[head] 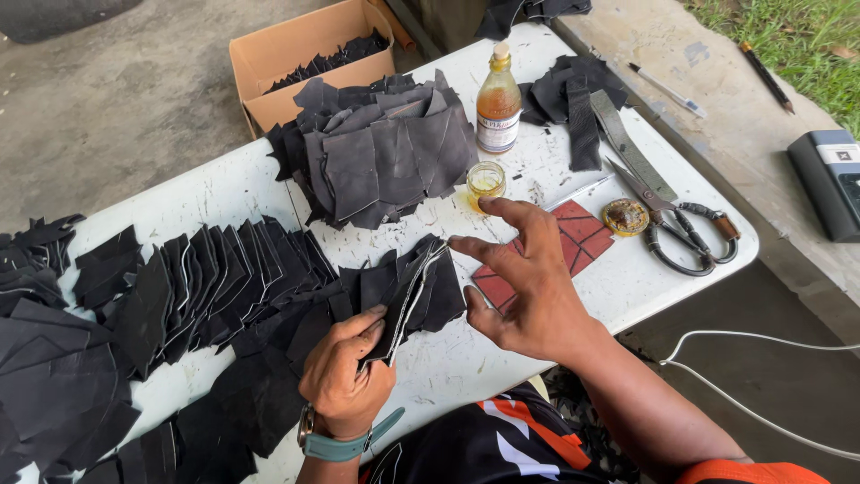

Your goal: The person repeatedly picks up black rubber pieces from a pile on a white table, applies a yellow adhesive from a small jar to the edges using a finger, and places the treated pieces into a cardboard box. The process is repeated continuously throughout the clip.

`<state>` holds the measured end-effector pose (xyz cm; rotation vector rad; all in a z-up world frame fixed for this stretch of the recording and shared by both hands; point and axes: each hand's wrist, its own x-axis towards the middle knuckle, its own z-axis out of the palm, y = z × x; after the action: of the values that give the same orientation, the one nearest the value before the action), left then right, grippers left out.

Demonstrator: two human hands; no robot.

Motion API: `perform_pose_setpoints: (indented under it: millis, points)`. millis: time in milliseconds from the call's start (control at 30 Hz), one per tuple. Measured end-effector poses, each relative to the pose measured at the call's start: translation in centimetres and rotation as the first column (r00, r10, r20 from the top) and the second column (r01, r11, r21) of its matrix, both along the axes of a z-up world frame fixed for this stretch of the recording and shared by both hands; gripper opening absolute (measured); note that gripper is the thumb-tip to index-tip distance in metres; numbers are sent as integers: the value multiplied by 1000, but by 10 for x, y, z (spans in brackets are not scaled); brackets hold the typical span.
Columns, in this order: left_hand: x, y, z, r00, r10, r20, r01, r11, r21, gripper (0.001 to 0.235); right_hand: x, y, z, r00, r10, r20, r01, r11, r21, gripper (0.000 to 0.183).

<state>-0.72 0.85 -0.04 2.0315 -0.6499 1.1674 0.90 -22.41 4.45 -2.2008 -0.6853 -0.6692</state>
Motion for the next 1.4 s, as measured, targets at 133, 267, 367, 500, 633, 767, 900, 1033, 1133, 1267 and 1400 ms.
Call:
perform_pose_setpoints:
  millis: [133, 267, 367, 500, 633, 767, 900, 1033, 1133, 1267, 1400]
  points:
    - [-1, -2, 2, 1000, 8, -30, -7, 1000, 17, 24, -4, 0, -3, 993, 120, -21, -119, 991, 53, 61]
    - [1, -5, 5, 1000, 3, -28, -4, 1000, -7, 28, -9, 6, -3, 988, 152, 31, -151, 988, -16, 60]
    - [2, -4, 6, 999, 1, -36, -2, 1000, -7, 28, -12, 9, -3, 981, 187, 55, -186, 982, -21, 56]
    - [1, -4, 6, 999, -13, -41, 13, 1000, -15, 25, -15, 10, -1, 987, 144, 69, -139, 988, -62, 52]
    - [3, -3, 3, 999, -26, -38, 26, 1000, -1, 27, -18, 12, -3, 989, 117, 93, -113, 993, -40, 49]
    - [5, -3, 2, 999, -22, -25, 22, 1000, -8, 27, -19, 11, -7, 976, 204, 75, -199, 978, -68, 51]
    - [2, -2, 2, 999, -26, -27, 26, 1000, -6, 28, -21, 14, -11, 966, 252, -54, -249, 966, 69, 67]
    - [3, -4, 7, 999, -10, -43, 10, 1000, -10, 27, -20, 21, -15, 927, 357, -118, -356, 934, 34, 76]
    - [0, -4, 8, 999, 4, -46, -4, 1000, -9, 27, -21, 19, -22, 965, 217, -149, -203, 974, 101, 75]
    - [1, -3, 10, 998, -24, -57, 22, 999, -30, 27, -27, 16, -24, 946, 324, -33, -323, 946, 24, 69]
    - [1, -2, 6, 997, -45, -64, 42, 998, -47, 25, -37, 21, -15, 947, 321, -2, -321, 947, -21, 63]
